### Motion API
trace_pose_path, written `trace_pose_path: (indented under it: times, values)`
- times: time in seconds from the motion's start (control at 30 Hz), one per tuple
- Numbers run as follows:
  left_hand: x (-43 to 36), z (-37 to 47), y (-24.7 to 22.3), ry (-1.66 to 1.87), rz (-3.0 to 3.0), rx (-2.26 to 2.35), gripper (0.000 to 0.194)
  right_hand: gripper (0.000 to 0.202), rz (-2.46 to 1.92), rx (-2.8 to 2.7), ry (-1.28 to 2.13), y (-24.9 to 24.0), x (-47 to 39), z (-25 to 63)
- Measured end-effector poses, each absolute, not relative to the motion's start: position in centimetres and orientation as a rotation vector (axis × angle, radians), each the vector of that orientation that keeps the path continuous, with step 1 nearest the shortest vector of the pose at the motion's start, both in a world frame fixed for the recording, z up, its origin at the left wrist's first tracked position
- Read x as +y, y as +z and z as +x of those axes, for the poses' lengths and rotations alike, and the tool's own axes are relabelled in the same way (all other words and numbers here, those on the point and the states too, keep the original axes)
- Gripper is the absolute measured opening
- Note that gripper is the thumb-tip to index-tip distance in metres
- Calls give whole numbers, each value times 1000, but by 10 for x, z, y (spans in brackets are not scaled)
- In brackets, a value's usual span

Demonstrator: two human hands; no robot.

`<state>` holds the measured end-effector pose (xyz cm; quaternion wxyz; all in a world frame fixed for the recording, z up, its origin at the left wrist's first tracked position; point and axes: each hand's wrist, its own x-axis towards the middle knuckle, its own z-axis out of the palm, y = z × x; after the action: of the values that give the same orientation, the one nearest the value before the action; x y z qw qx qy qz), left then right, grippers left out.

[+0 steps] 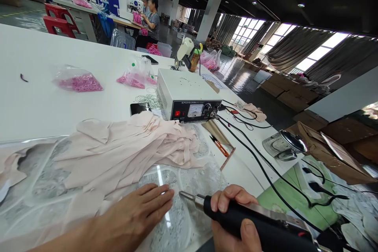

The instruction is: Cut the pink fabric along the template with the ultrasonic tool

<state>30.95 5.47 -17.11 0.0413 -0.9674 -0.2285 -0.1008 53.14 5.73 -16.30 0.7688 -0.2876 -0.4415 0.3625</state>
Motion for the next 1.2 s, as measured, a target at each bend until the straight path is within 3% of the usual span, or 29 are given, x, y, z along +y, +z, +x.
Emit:
trace_pose_path:
  times: [1.2]
  values:
    - [54,310,-171,-367,-2974,-722,55,15,-670,-998,757,-156,60,529]
